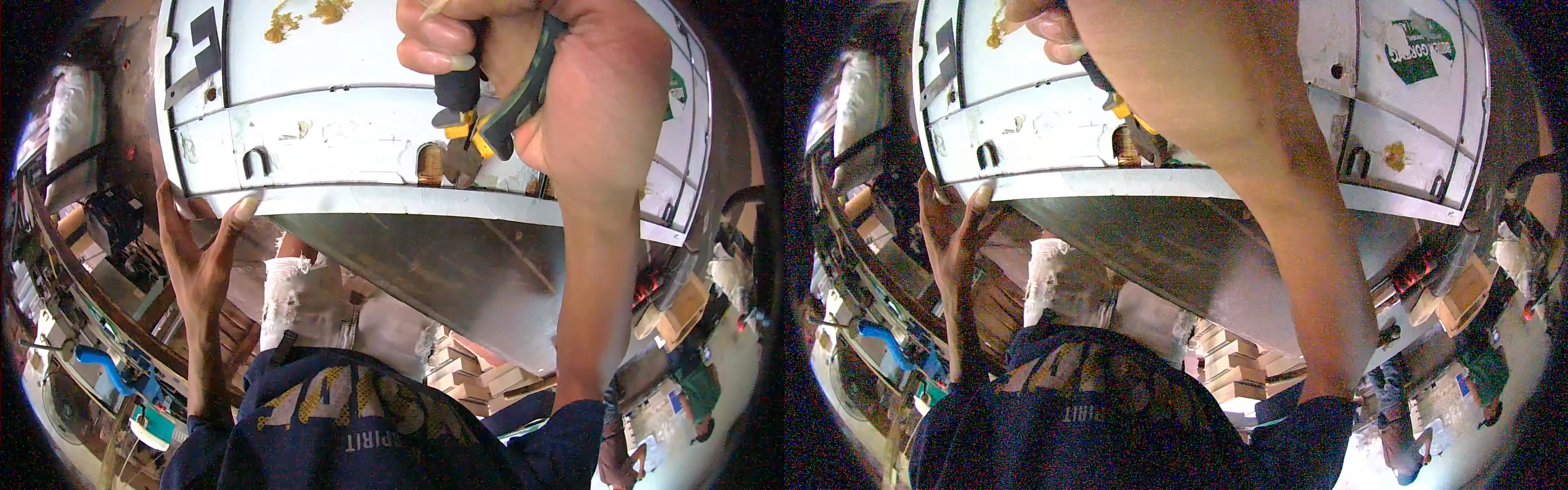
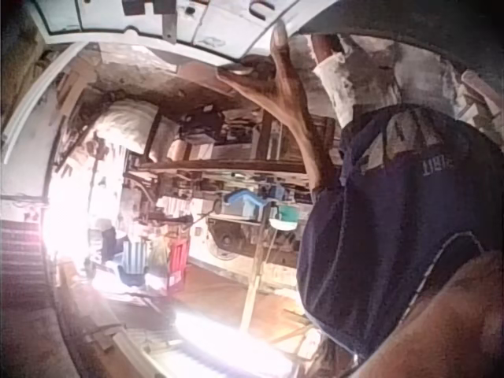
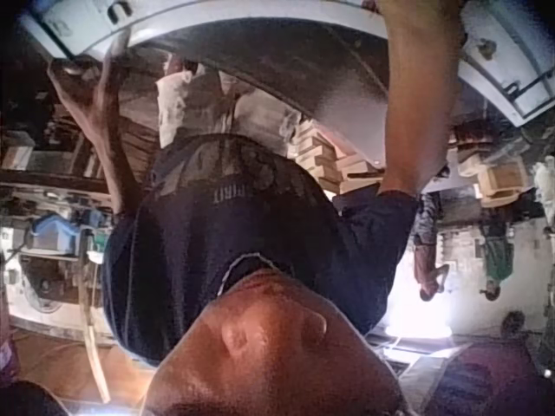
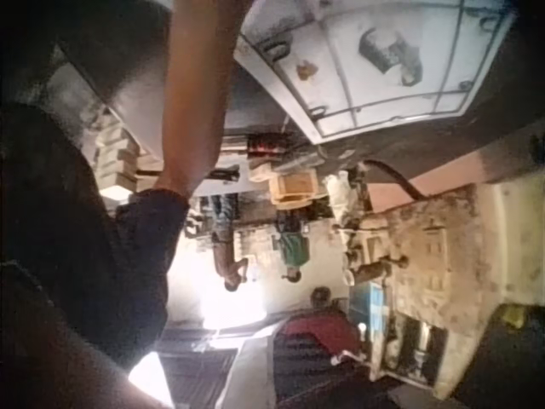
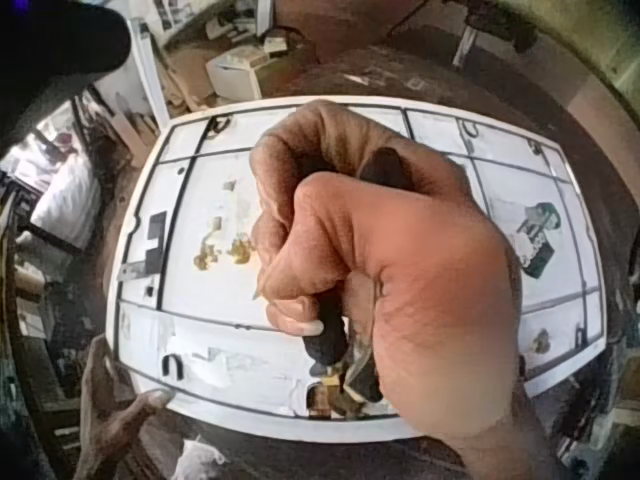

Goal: The person fits metal rules into a frame using pliers, smooths a metal piece on a bench grinder, and trims metal strips with a manual shearing machine.

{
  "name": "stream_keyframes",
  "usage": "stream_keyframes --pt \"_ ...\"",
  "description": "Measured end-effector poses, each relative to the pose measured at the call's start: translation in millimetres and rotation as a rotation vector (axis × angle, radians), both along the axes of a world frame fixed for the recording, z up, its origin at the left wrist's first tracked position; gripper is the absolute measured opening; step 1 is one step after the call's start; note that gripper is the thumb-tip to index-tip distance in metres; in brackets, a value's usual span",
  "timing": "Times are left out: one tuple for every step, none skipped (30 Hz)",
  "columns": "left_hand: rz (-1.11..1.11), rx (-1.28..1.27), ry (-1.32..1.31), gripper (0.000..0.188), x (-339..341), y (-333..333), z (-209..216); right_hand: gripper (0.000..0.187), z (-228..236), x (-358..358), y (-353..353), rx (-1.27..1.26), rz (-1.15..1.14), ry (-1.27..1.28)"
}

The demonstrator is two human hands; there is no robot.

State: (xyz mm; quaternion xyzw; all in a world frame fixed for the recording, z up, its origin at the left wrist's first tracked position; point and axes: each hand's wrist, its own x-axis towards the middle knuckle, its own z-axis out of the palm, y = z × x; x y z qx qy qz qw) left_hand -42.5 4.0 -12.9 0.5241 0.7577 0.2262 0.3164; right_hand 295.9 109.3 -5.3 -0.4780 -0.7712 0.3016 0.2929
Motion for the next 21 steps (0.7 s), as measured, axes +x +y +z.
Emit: stream_keyframes --pt "0.001 -0.011 -0.004 0.100 1 0 1 0.075 -1 -1 0 0.007 0.006 -0.007" --pt "0.003 -0.021 -0.007 0.100 2 1 2 0.074 -2 -2 1 0.014 0.013 -0.013" --pt "0.000 -0.026 -0.015 0.100 2 2 1 0.074 -1 -2 2 0.022 0.014 -0.027" --pt "-0.004 -0.020 -0.010 0.100 0 2 -1 0.074 -1 -1 2 0.030 0.013 -0.038" --pt "-0.008 -0.017 -0.005 0.100 -2 2 -2 0.074 -1 -1 2 0.037 0.013 -0.050" --pt "-0.006 -0.003 0.019 0.100 -6 -3 -5 0.073 -1 -2 1 0.040 0.015 -0.051" --pt "0.006 -0.003 0.021 0.100 -8 -4 -6 0.073 -1 -3 2 0.044 0.021 -0.051" --pt "0.016 -0.002 0.023 0.100 -8 -4 -5 0.073 -1 -4 2 0.048 0.021 -0.047" --pt "0.035 -0.020 0.003 0.100 -3 -2 -1 0.073 -2 -4 -1 0.051 0.020 -0.051" --pt "0.042 -0.030 -0.008 0.100 -1 -2 0 0.072 -3 -4 -2 0.055 0.019 -0.053" --pt "0.052 -0.037 -0.018 0.101 1 -2 1 0.072 -4 -5 -1 0.063 0.019 -0.060" --pt "0.049 -0.034 -0.024 0.101 3 0 1 0.072 -4 -5 0 0.070 0.020 -0.063" --pt "0.034 -0.027 -0.009 0.101 2 0 0 0.071 -3 -3 -1 0.075 0.014 -0.070" --pt "0.019 -0.022 0.005 0.101 2 0 -1 0.071 -2 -1 -1 0.070 0.011 -0.071" --pt "-0.006 -0.006 0.043 0.101 -5 -2 -5 0.071 -1 -2 0 0.075 0.012 -0.067" --pt "0.001 0.001 0.038 0.102 -9 -3 -7 0.071 1 -2 1 0.069 0.013 -0.059" --pt "0.014 -0.008 0.024 0.104 -8 -5 -8 0.070 4 1 2 0.053 0.008 -0.038" --pt "0.027 -0.020 0.016 0.105 -8 -7 -7 0.070 9 5 6 0.026 -0.010 0.004" --pt "0.044 -0.026 0.005 0.106 -7 -8 -6 0.070 15 8 8 -0.010 -0.051 0.081" --pt "0.049 -0.037 0.011 0.106 -6 -6 -4 0.070 20 10 10 -0.036 -0.087 0.153" --pt "0.052 -0.051 0.011 0.107 -3 -5 -3 0.069 25 15 12 -0.075 -0.151 0.247"
